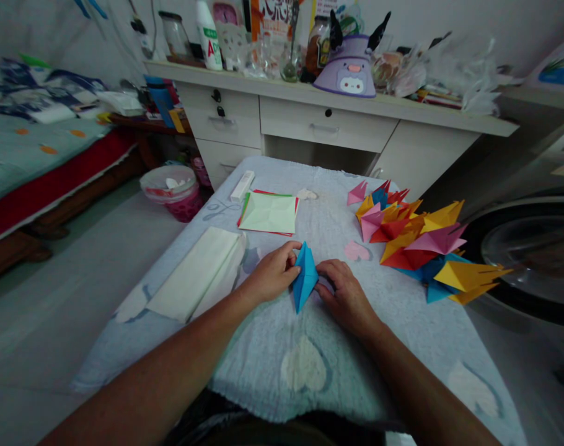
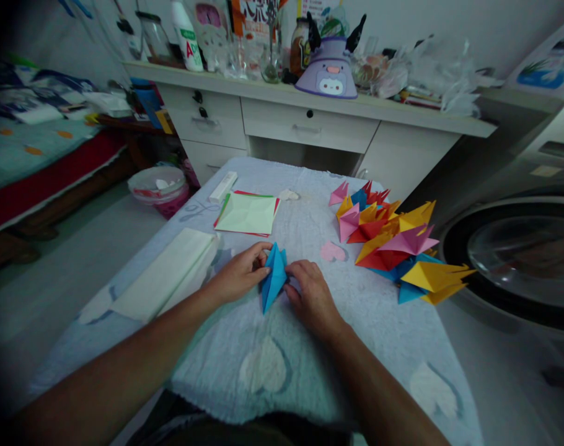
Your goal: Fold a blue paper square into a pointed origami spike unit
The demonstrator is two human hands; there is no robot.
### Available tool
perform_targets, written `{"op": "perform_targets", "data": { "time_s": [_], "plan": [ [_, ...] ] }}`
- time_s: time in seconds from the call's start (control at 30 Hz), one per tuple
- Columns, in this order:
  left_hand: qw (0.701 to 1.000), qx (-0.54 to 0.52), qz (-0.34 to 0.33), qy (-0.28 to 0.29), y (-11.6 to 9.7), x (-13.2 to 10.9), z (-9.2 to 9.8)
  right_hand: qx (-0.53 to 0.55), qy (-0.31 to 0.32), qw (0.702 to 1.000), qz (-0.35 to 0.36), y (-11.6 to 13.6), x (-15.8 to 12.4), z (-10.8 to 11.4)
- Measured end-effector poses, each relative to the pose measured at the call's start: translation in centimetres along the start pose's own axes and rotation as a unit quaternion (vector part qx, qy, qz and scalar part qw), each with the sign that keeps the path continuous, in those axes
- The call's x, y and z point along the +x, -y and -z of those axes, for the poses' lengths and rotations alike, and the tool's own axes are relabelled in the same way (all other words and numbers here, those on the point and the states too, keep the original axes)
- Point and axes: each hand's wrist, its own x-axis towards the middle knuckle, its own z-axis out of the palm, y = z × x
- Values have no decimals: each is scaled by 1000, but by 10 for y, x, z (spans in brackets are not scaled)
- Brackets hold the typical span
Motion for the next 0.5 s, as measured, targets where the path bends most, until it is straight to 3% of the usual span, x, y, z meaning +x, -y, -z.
{"op": "perform_targets", "data": {
  "time_s": [0.3, 0.5],
  "plan": [
    [991, -130, 24, -21, -3, 1, -5, 90, -59, 994, -18, 1, -2, 2],
    [943, -316, 98, 12, -17, -4, -10, 126, -105, 987, 0, 4, -2, 4]
  ]
}}
